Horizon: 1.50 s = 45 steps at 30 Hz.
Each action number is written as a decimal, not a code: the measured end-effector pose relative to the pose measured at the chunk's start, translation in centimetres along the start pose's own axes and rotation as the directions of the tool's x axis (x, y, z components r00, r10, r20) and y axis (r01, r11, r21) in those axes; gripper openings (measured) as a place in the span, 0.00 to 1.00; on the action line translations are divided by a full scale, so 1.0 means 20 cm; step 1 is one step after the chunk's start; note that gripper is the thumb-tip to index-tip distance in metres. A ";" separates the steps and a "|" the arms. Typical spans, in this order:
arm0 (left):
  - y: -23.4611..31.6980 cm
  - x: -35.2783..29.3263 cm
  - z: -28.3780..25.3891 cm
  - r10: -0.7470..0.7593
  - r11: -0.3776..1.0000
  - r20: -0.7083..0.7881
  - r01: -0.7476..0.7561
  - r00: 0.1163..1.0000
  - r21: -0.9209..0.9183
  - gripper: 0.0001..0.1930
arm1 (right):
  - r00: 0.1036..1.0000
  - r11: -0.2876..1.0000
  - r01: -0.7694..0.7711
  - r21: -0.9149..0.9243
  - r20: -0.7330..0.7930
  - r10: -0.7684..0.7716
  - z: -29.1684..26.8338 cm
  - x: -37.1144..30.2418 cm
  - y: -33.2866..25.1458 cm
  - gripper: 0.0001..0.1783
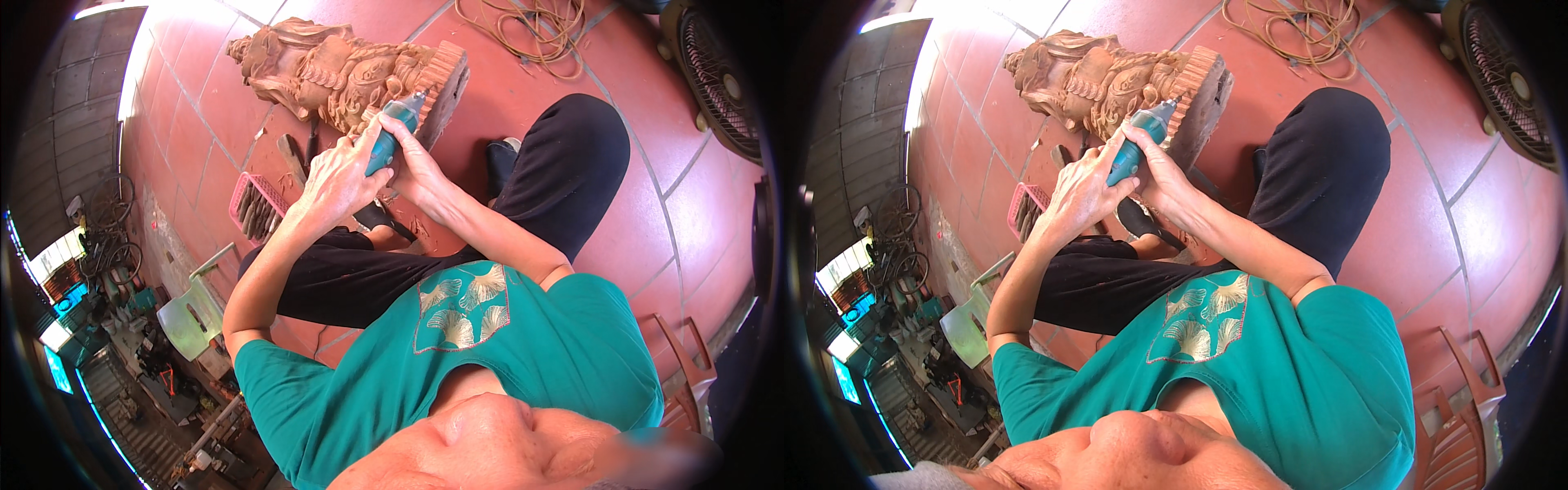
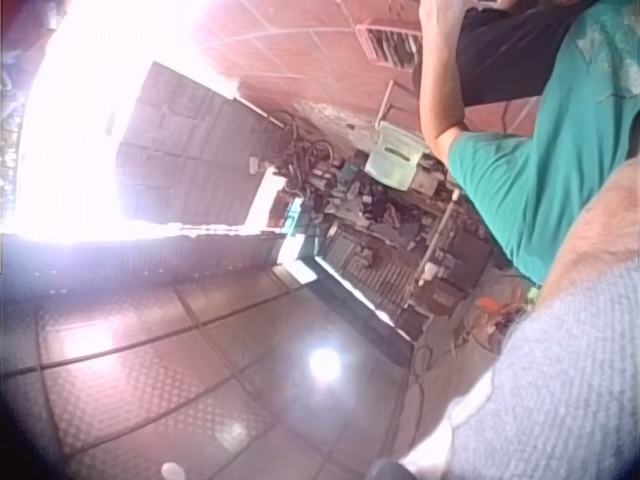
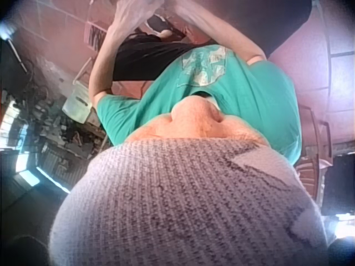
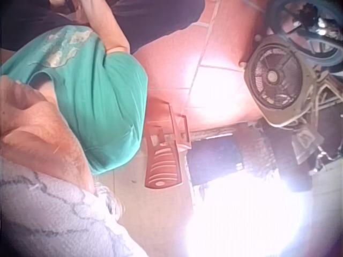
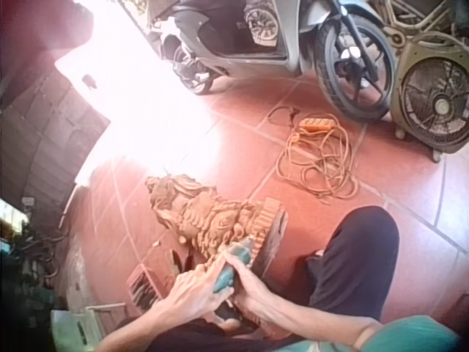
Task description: The person uses a handheld rotary tool to carve details into a wooden sculpture of a figure. The person holds the tool with both hands and works on the base and lower body of the sculpture while sitting on the floor.
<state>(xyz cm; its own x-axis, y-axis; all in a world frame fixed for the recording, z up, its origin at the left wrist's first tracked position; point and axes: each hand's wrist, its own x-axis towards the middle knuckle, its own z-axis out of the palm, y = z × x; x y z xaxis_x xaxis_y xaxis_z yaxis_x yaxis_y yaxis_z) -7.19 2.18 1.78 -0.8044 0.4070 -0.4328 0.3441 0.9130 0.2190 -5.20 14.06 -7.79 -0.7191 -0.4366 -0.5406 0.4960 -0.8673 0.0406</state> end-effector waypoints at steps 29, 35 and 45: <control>-0.03 -0.01 0.03 -0.012 1.000 0.000 0.012 1.000 0.005 0.43 | 1.000 0.998 0.021 -0.063 -0.013 -0.022 0.01 -0.01 0.01 0.25; -0.03 -0.01 0.02 0.009 1.000 -0.038 -0.009 0.999 -0.002 0.43 | 1.000 0.997 0.015 -0.069 -0.005 -0.015 0.00 0.02 0.02 0.25; -0.03 -0.01 0.02 0.014 1.000 -0.071 -0.014 0.997 0.003 0.42 | 0.997 0.999 -0.004 -0.044 0.072 0.007 -0.02 0.08 0.02 0.23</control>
<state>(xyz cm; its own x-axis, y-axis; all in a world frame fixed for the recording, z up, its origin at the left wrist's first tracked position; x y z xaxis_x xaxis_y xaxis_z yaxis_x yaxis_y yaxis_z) -6.94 1.53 1.35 -0.8318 0.4166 -0.3667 0.3565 0.9075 0.2223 -5.99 12.99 -8.95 -0.7490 -0.4585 -0.4784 0.5196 -0.8544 0.0053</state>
